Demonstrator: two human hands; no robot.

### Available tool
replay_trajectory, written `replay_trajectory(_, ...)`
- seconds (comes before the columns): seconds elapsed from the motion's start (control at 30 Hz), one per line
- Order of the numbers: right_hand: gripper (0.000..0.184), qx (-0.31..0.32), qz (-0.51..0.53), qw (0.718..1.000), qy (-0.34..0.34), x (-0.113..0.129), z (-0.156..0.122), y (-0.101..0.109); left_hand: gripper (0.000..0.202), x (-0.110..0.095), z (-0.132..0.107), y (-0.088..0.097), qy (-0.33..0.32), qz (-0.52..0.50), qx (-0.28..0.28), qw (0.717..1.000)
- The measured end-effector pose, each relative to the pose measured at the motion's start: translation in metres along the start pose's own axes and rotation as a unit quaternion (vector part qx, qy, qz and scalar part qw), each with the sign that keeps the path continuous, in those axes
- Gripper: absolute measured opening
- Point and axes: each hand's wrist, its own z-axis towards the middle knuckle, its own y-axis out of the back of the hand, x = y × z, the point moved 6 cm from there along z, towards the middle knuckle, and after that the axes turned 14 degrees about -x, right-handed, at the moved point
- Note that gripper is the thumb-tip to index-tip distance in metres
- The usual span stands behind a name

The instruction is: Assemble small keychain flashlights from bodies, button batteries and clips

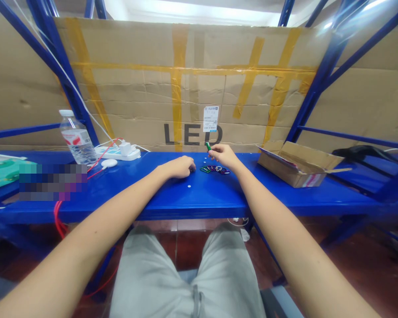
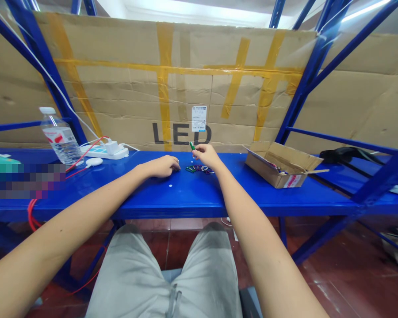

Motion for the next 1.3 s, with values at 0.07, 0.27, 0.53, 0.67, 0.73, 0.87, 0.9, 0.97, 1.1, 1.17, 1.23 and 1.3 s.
replay_trajectory(0.07, 0.009, 0.006, 0.001, 1.000, 0.004, 0.000, 0.000, 0.000, 0.052, -0.001, 0.000, 0.002, -0.008, -0.042, 0.001, 0.999)
replay_trajectory(0.27, 0.015, 0.016, 0.014, 1.000, -0.003, -0.008, 0.001, -0.002, 0.039, 0.008, -0.001, 0.008, 0.002, -0.090, -0.044, 0.995)
replay_trajectory(0.53, 0.017, 0.035, -0.002, 0.999, -0.010, -0.015, 0.002, -0.008, 0.015, 0.023, -0.001, 0.000, 0.049, -0.084, 0.002, 0.995)
replay_trajectory(0.67, 0.023, 0.038, 0.002, 0.999, -0.006, -0.017, 0.003, -0.010, 0.011, 0.027, -0.001, -0.001, 0.084, -0.108, -0.009, 0.990)
replay_trajectory(0.73, 0.025, 0.038, 0.006, 0.999, -0.006, -0.018, 0.003, -0.010, 0.010, 0.029, -0.002, 0.000, 0.105, -0.122, -0.012, 0.987)
replay_trajectory(0.87, 0.024, 0.040, 0.000, 0.999, -0.005, -0.019, 0.003, -0.010, 0.008, 0.029, -0.003, 0.001, 0.111, -0.141, 0.003, 0.984)
replay_trajectory(0.9, 0.024, 0.041, -0.002, 0.999, -0.005, -0.018, 0.003, -0.009, 0.008, 0.028, -0.004, 0.002, 0.107, -0.144, 0.005, 0.984)
replay_trajectory(0.97, 0.024, 0.041, -0.005, 0.999, -0.005, -0.018, 0.003, -0.009, 0.008, 0.028, -0.003, 0.003, 0.101, -0.145, 0.005, 0.984)
replay_trajectory(1.1, 0.023, 0.044, -0.003, 0.999, 0.005, -0.017, 0.002, -0.009, 0.016, 0.029, -0.003, 0.002, 0.094, -0.158, -0.005, 0.983)
replay_trajectory(1.17, 0.021, 0.050, 0.003, 0.999, 0.012, -0.016, 0.002, -0.010, 0.021, 0.028, -0.003, 0.000, 0.083, -0.171, -0.003, 0.982)
replay_trajectory(1.23, 0.020, 0.056, 0.007, 0.998, 0.018, -0.015, 0.001, -0.010, 0.021, 0.026, -0.003, 0.000, 0.074, -0.175, -0.009, 0.982)
replay_trajectory(1.3, 0.020, 0.059, 0.009, 0.998, 0.022, -0.014, 0.001, -0.010, 0.020, 0.023, -0.002, 0.006, 0.067, -0.171, -0.045, 0.982)
